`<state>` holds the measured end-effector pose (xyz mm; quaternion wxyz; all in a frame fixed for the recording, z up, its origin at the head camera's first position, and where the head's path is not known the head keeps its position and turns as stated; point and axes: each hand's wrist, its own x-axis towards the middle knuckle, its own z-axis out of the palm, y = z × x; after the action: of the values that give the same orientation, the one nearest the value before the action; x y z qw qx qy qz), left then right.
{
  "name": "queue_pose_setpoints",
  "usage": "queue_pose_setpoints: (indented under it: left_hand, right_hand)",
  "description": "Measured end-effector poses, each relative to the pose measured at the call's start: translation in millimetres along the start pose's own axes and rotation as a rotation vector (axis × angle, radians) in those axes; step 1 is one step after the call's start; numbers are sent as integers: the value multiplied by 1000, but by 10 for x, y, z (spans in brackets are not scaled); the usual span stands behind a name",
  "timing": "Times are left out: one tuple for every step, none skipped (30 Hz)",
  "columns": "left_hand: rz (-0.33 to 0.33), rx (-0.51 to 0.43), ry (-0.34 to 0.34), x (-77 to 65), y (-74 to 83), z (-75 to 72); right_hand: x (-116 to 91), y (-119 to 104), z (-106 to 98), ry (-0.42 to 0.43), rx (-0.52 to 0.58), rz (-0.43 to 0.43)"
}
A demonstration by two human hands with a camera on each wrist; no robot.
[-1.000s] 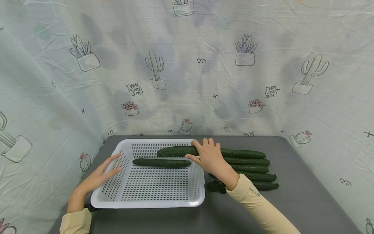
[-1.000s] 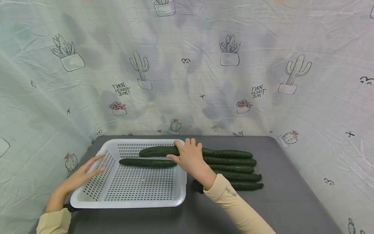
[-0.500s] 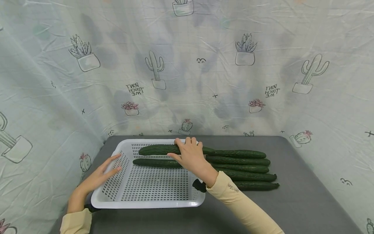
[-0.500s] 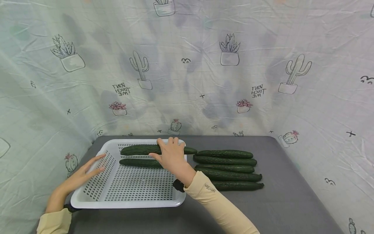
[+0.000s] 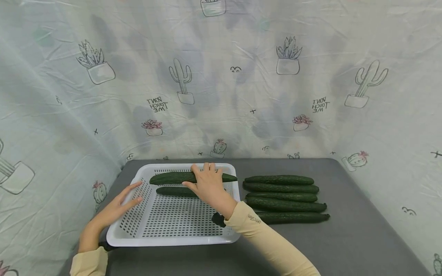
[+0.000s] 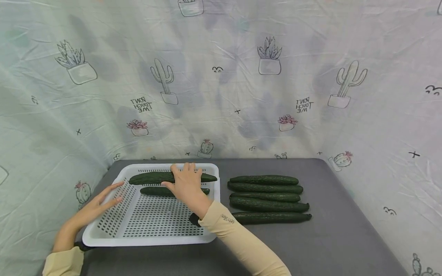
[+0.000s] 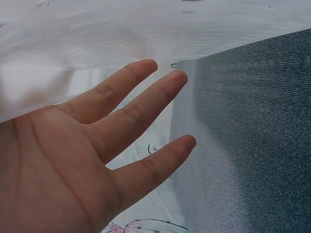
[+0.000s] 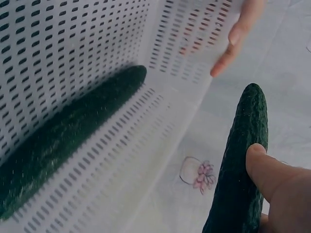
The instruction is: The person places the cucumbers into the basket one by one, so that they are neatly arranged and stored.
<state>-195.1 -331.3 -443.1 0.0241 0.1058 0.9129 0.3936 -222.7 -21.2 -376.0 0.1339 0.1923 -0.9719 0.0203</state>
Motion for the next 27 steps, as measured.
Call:
queue_pose_setpoints:
  left_hand:
    - [4, 6, 1, -2, 1, 0]
    - [5, 6, 0, -3, 0, -1]
    - [6, 5, -2, -3, -1, -2]
    - [8, 3, -2, -2, -1, -3]
    - [6, 3, -4, -1, -2, -5]
    - [4, 3, -5, 1, -2, -8]
    - [3, 1, -5, 3, -1, -11]
    - [4, -1, -5, 6, -1, -12]
    - [2, -2, -5, 7, 0, -12]
    - [0, -2, -4, 8, 2, -12]
    - [-3, -1, -5, 7, 2, -11]
    - [-6, -2, -6, 5, 0, -11]
    - [-8, -1, -6, 7, -1, -7]
    - [-10, 3, -6, 9, -3, -4]
    - [-11, 3, -6, 10, -6, -3]
    - [-11, 3, -6, 10, -7, -2]
    - [-12, 4, -5, 10, -9, -3]
    - [-11, 2, -5, 10, -11, -4]
    - [-8, 2, -3, 10, -12, -5]
    - [-5, 1, -2, 10, -12, -6]
    - [-4, -2, -3, 9, -12, -7]
    - [-3, -3, -5, 8, -11, -8]
    - [-2, -3, -7, 8, -11, -9]
    - [-2, -4, -8, 9, -11, -9]
    - [-2, -4, -10, 9, -12, -8]
    - [-3, -4, -11, 9, -13, -8]
    - [-4, -3, -12, 8, -15, -7]
  right_hand:
    - [14, -28, 28, 4, -9, 1]
    - [25, -53, 54, 7, -20, 0]
    - [37, -77, 81, 5, -20, 0]
    - [49, -99, 102, 1, -17, -1]
    - [61, -120, 123, -5, -13, -2]
    - [73, -139, 140, -13, -12, -2]
    - [88, -156, 161, -26, -4, -1]
    - [101, -170, 183, -31, -1, -6]
    - [114, -184, 204, -39, 6, -8]
    - [126, -197, 228, -42, 3, -10]
    - [137, -207, 253, -44, 2, -12]
    - [148, -218, 278, -47, 2, -13]
    - [156, -223, 301, -48, 2, -13]
    - [164, -228, 323, -51, 5, -10]
    - [171, -231, 344, -54, 6, -6]
    - [178, -234, 364, -56, 6, -4]
    - [186, -236, 383, -61, 3, -1]
    - [192, -240, 402, -71, -5, 1]
    - [199, -244, 424, -78, -6, 1]
    - [204, -247, 445, -88, -7, 0]
    - [209, -249, 466, -98, -9, -1]
    - [214, -250, 488, -112, -9, 0]
    - [216, -251, 509, -128, -10, 2]
    - [219, -249, 531, -141, -9, 2]
    - [222, -245, 552, -149, -6, 2]
    - [226, -240, 571, -162, -8, 2]
    - [230, -234, 591, -174, -9, 2]
